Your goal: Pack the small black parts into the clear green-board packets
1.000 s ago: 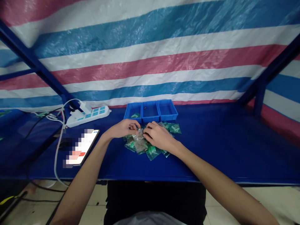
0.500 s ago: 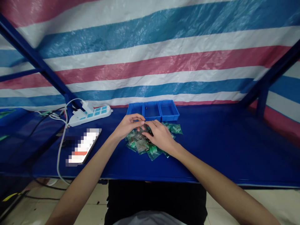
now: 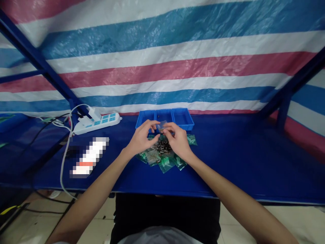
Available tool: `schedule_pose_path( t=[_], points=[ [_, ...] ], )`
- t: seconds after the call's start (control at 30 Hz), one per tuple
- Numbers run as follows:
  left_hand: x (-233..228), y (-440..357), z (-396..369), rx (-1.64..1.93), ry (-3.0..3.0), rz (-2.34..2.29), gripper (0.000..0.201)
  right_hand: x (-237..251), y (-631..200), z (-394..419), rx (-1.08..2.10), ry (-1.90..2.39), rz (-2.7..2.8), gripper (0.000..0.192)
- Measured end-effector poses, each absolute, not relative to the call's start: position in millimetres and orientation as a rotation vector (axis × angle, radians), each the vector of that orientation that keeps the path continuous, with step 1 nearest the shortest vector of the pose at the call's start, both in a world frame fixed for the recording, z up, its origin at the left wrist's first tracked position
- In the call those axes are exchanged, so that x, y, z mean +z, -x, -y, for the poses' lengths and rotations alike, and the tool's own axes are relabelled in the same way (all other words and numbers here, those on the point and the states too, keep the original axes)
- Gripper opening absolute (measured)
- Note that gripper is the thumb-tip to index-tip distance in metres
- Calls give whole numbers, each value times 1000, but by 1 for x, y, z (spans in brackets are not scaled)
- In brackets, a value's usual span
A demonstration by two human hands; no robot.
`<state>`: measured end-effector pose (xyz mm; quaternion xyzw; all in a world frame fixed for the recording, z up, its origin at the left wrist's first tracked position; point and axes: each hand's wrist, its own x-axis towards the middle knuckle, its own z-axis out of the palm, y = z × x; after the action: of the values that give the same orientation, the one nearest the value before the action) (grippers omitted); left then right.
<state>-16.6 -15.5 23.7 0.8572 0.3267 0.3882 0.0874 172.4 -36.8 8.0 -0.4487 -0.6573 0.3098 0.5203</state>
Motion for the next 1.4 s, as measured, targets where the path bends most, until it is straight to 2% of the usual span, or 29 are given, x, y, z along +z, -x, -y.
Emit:
schedule_pose_path(
  t=[0.1,0.3,0.5,0.67,0.83,0.97,1.13,1.27,1.4],
  points=[
    [21,14,18,1079,-2690,-1015,41,10,-172,38,751,1089,1551,23],
    [14,16,13,1078,-2764,-1129,27,9,-170,40,614,1185,1686,26],
    [9,16,12,1050,-2843,-1076,18,8,-173,36,627,1173,1650,26],
    [9,13,11,1204,-2769,-1022,19,10,-173,37,664,1142,1593,31],
    [8,13,8,1269,-2665,-1043,21,12,-171,38,547,1138,1717,17],
    [7,14,7,1258,-2612,-1092,23,11,-174,35,474,1155,1745,21],
    [7,13,8,1236,-2544,-1122,16,5,-177,28,741,1163,1581,24],
    [6,13,10,1129,-2609,-1017,36,2,-177,26,957,1114,1407,26],
    [6,12,11,1119,-2702,-1009,24,4,-175,27,1016,1047,1363,26]
  ],
)
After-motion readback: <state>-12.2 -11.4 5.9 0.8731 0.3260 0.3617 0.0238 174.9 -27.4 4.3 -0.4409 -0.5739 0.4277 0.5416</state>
